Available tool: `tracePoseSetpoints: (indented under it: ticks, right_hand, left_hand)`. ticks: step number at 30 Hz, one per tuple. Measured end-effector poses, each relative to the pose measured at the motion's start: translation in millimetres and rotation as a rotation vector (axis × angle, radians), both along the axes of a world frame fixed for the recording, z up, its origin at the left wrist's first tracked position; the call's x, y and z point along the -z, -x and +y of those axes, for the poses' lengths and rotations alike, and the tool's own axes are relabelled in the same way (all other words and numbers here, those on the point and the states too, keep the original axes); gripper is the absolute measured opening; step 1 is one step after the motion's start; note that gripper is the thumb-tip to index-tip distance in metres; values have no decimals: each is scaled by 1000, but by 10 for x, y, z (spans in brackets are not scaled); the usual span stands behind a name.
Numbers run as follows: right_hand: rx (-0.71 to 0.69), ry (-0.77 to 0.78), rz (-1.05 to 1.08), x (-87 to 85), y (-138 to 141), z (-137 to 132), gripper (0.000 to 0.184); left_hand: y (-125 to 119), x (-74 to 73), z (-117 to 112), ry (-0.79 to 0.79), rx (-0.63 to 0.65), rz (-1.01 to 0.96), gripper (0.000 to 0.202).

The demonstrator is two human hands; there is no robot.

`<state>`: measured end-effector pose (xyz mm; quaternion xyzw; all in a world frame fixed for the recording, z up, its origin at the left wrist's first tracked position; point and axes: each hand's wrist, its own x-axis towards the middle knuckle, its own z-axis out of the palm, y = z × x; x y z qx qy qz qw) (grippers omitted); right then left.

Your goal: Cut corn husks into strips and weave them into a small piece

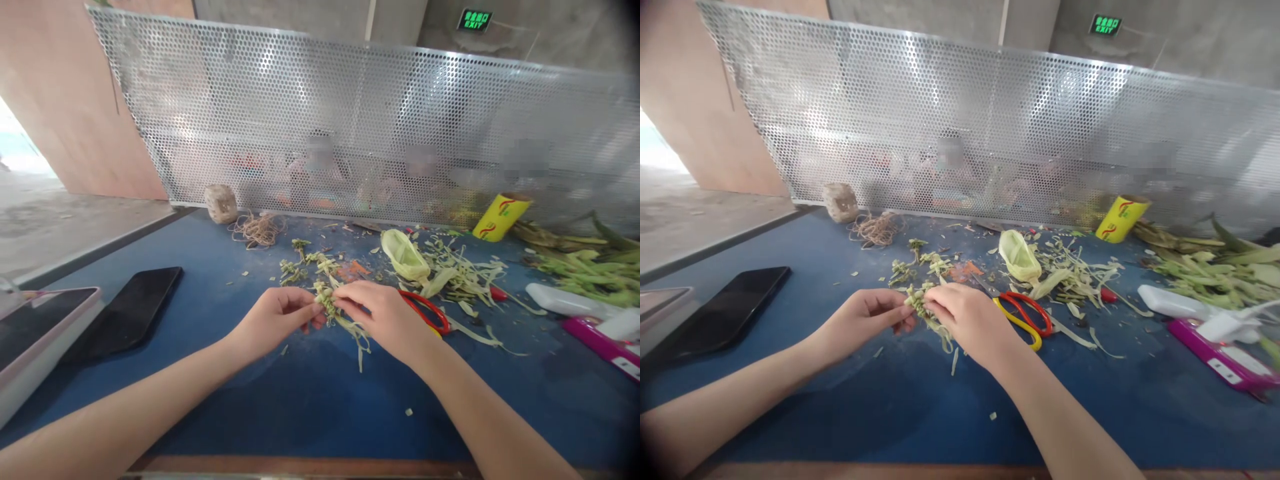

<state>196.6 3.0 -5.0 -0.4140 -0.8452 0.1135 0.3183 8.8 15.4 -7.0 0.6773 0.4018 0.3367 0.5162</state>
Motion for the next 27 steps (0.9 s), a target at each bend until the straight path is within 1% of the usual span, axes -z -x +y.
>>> tracePoseSetpoints:
  ticks: [4,6,9,11,13,15,16,17,18,20,23,24,26,27]
  right_hand:
    - [6,-223,-331,-7,-4,11,24]
    - [-4,-308,-471,-22,-10,17,23]
    - [-15,-369,-539,-44,-28,22,19]
    - [-11,-353,-535,-48,-40,26,18]
    - [-11,-300,-526,-43,-47,32,19]
    - [-19,-242,-500,-33,-43,36,20]
    - [-28,-217,-483,-28,-37,35,20]
    - [-37,-194,-454,-22,-28,31,20]
    - [-44,-169,-404,-17,-16,24,21]
    - [-42,-83,-232,-3,14,1,20]
    - [-10,173,112,26,61,-28,14]
    - [-7,269,199,38,72,-30,16]
    - [-16,439,311,61,85,-20,22]
    - [-24,504,347,71,85,-10,22]
  left_hand:
    - [0,-10,-1,-14,1,31,18]
    - [1,-11,1,-38,15,63,19]
    - [10,-12,0,-99,35,141,21]
    - [23,-18,-2,-170,32,213,21]
    - [37,-27,1,-238,16,266,22]
    - [47,-30,9,-284,-12,283,39]
    - [49,-27,14,-299,-27,283,44]
    - [48,-20,21,-311,-38,280,43]
    - [46,-10,27,-315,-45,273,36]
    - [36,15,39,-290,-48,227,25]
    - [21,44,55,-198,-62,88,22]
    - [17,47,60,-167,-75,51,21]
    - [10,40,65,-118,-101,22,21]
    - [8,32,66,-97,-112,20,21]
